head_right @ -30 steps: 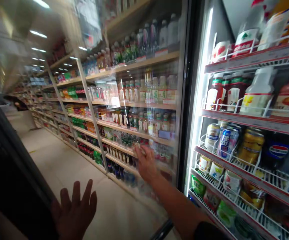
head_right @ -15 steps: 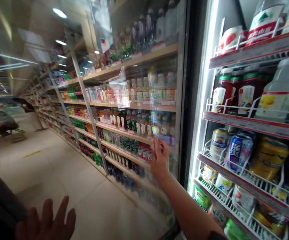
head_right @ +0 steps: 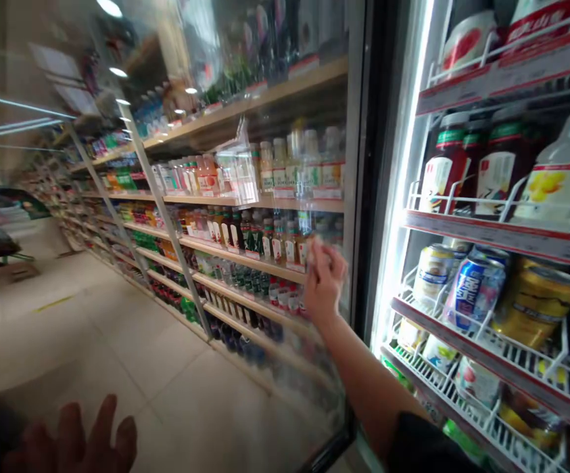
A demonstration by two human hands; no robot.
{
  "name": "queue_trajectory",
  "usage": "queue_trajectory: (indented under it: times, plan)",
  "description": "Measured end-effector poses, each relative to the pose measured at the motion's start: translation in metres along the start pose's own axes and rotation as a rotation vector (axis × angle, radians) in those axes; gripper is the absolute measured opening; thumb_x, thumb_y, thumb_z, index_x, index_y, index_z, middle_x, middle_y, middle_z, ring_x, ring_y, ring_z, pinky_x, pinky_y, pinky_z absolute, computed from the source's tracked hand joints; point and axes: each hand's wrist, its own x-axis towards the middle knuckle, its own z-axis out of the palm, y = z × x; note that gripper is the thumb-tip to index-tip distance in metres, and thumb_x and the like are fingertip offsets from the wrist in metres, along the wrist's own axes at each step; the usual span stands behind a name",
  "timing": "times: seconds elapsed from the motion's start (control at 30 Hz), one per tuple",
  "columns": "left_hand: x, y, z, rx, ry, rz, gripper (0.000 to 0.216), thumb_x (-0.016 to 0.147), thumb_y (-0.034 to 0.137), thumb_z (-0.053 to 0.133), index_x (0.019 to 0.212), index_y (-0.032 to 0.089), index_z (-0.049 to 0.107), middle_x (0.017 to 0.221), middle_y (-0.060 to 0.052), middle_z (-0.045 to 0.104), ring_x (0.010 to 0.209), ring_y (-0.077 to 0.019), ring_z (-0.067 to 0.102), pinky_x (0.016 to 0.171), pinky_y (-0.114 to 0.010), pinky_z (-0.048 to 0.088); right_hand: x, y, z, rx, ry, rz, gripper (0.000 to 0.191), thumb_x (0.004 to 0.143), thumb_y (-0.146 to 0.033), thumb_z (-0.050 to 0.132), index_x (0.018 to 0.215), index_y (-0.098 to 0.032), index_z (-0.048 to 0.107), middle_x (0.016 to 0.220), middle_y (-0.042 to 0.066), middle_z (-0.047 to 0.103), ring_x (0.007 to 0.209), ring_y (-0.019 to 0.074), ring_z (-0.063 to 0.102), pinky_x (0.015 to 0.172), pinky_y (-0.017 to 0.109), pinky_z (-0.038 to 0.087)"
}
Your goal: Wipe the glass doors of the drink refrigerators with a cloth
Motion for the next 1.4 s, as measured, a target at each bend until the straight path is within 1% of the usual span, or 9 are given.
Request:
queue_trajectory:
  times: [0.13,0.37,0.5,0.6,0.8,1.03,1.2,1.3,1.4]
  plan:
    - [0.014,0.012,-0.006,0.11,0.064,0.11,0.086,0.079,0.022,0.071,0.154,0.034,0.029,0.163,-0.007,0.021,0.151,-0.037,0.014,0.118,-0.066,0.018,0.018,-0.015,0.012,-0.074,0.091,0.134,0.047,0.099,-0.02,0.042,0.145,-0.019,0.05,0.127,0.015,0.05,0.117,0.0242,0.048,0.101,0.044,0.045]
    - [0.001,0.009,0.0,0.005,0.02,0.052,0.076,0.08,0.026,0.071,0.148,0.037,0.039,0.161,-0.008,0.028,0.15,-0.0403,0.014,0.114,-0.07,0.015,-0.084,-0.075,-0.017,0.06,-0.434,-0.446,0.057,0.094,-0.009,0.048,0.142,-0.04,0.05,0.123,0.001,0.059,0.113,0.0166,0.055,0.1,0.031,0.046]
    - [0.001,0.013,0.001,-0.044,0.038,0.038,0.072,0.082,0.027,0.07,0.148,0.035,0.042,0.159,-0.009,0.033,0.15,-0.0389,0.014,0.117,-0.067,0.011,-0.08,-0.034,-0.029,-0.122,-0.237,-0.115,0.056,0.097,-0.013,0.041,0.151,-0.028,0.04,0.126,0.012,0.052,0.114,0.0237,0.051,0.098,0.044,0.046]
    - [0.004,0.016,0.001,-0.035,0.062,0.061,0.071,0.083,0.026,0.069,0.148,0.034,0.042,0.158,-0.01,0.034,0.151,-0.0371,0.015,0.118,-0.063,0.011,-0.095,-0.04,-0.025,-0.197,-0.119,0.092,0.056,0.099,-0.018,0.037,0.155,-0.019,0.032,0.126,0.017,0.047,0.114,0.0261,0.049,0.095,0.046,0.047]
    - [0.003,0.017,0.0,-0.126,0.02,0.019,0.065,0.085,0.026,0.067,0.146,0.033,0.045,0.156,-0.009,0.039,0.151,-0.0359,0.013,0.118,-0.062,0.009,-0.165,-0.121,-0.023,0.053,-0.5,-0.383,0.05,0.094,-0.012,0.047,0.135,-0.039,0.058,0.113,0.002,0.063,0.101,0.0164,0.058,0.089,0.028,0.053]
    - [0.008,0.023,-0.007,-0.034,0.043,0.093,0.071,0.085,0.025,0.069,0.15,0.03,0.039,0.159,-0.01,0.033,0.152,-0.034,0.012,0.12,-0.056,0.008,-0.129,-0.106,-0.015,-0.132,-0.256,-0.04,0.059,0.095,-0.012,0.046,0.152,-0.024,0.039,0.129,0.016,0.05,0.117,0.0268,0.05,0.098,0.047,0.049]
    - [0.009,0.022,-0.008,-0.041,0.045,0.102,0.074,0.084,0.025,0.07,0.15,0.031,0.038,0.161,-0.009,0.029,0.152,-0.0343,0.012,0.12,-0.057,0.008,-0.17,-0.136,-0.014,0.03,-0.512,-0.457,0.055,0.092,-0.011,0.051,0.14,-0.038,0.054,0.12,0.003,0.063,0.108,0.0181,0.058,0.096,0.032,0.051]
    - [0.008,0.02,-0.005,-0.04,0.048,0.107,0.074,0.083,0.025,0.071,0.15,0.031,0.039,0.161,-0.008,0.028,0.152,-0.0341,0.012,0.12,-0.057,0.009,-0.166,-0.108,-0.019,-0.024,-0.417,-0.251,0.05,0.094,-0.015,0.047,0.138,-0.039,0.054,0.121,0.003,0.061,0.107,0.0194,0.058,0.093,0.034,0.052]
    - [0.009,0.02,-0.004,-0.023,0.056,0.118,0.075,0.083,0.025,0.071,0.15,0.03,0.038,0.161,-0.009,0.029,0.152,-0.0335,0.012,0.12,-0.057,0.01,-0.137,-0.052,-0.026,-0.161,-0.243,0.089,0.053,0.095,-0.021,0.04,0.148,-0.019,0.043,0.127,0.017,0.052,0.114,0.0295,0.053,0.094,0.051,0.049]
